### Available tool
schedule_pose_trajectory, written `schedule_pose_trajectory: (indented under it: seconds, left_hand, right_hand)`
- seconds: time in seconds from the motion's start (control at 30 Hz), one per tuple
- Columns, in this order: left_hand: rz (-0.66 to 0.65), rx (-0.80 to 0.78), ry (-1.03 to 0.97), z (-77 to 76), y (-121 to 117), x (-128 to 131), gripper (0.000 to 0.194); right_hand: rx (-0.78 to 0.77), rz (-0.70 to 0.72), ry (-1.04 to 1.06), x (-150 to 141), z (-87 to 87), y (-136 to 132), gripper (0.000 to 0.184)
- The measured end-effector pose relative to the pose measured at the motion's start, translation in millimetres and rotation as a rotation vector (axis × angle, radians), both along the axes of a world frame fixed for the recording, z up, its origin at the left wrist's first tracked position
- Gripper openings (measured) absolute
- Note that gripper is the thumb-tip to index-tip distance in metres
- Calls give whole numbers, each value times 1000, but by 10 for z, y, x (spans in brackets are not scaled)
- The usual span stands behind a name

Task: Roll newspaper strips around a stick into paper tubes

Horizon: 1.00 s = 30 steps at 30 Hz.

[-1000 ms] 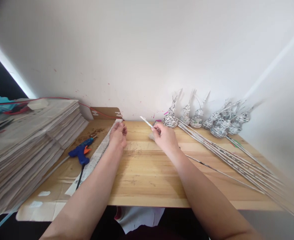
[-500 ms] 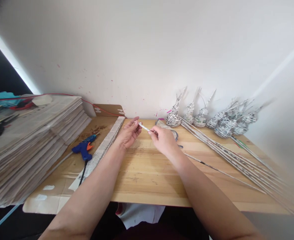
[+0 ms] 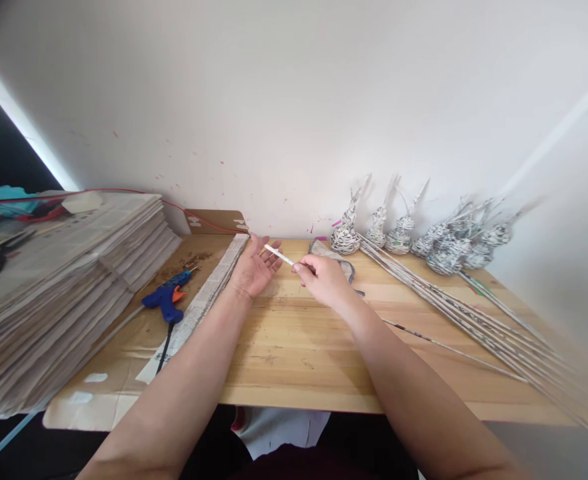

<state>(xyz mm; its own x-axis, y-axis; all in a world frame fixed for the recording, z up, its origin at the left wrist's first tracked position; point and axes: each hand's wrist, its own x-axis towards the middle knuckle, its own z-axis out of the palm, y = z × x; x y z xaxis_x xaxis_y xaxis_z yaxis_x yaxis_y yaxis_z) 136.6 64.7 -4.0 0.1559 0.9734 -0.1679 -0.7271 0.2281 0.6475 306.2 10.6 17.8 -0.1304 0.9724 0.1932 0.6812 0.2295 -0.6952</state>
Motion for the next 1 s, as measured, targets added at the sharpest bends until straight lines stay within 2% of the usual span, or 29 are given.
schedule_pose_trajectory:
  seconds: [0.1,0.23,0.4,0.63,0.73,0.83,1.0]
  left_hand:
    - [41,-37,0,-6,26,-19,43]
    - [-10,2,33,-16,25,-9,44]
    - [-78,38,29,2,-13,39,43]
    - [-39,117,51,-44,-14,62,32]
    - [-33,156,55,-89,12,56,34]
    - [-33,165,48,-98,17,46,35]
    - [-147,174,11,-49,-49,35,41]
  right_hand:
    - [119,-28,-81,-3,-15,3,26]
    - [199,-60,-122,-3,-15,-5,25]
    - [195,-57,-151,-5,2,-14,25]
    - [135,-65,-128,5,-21,9,27]
    - [123,-62,-117,15,-33,17,27]
    - [56,-48,-32,17,-44,27,25]
    - [-218,54,283,18,-76,65,29]
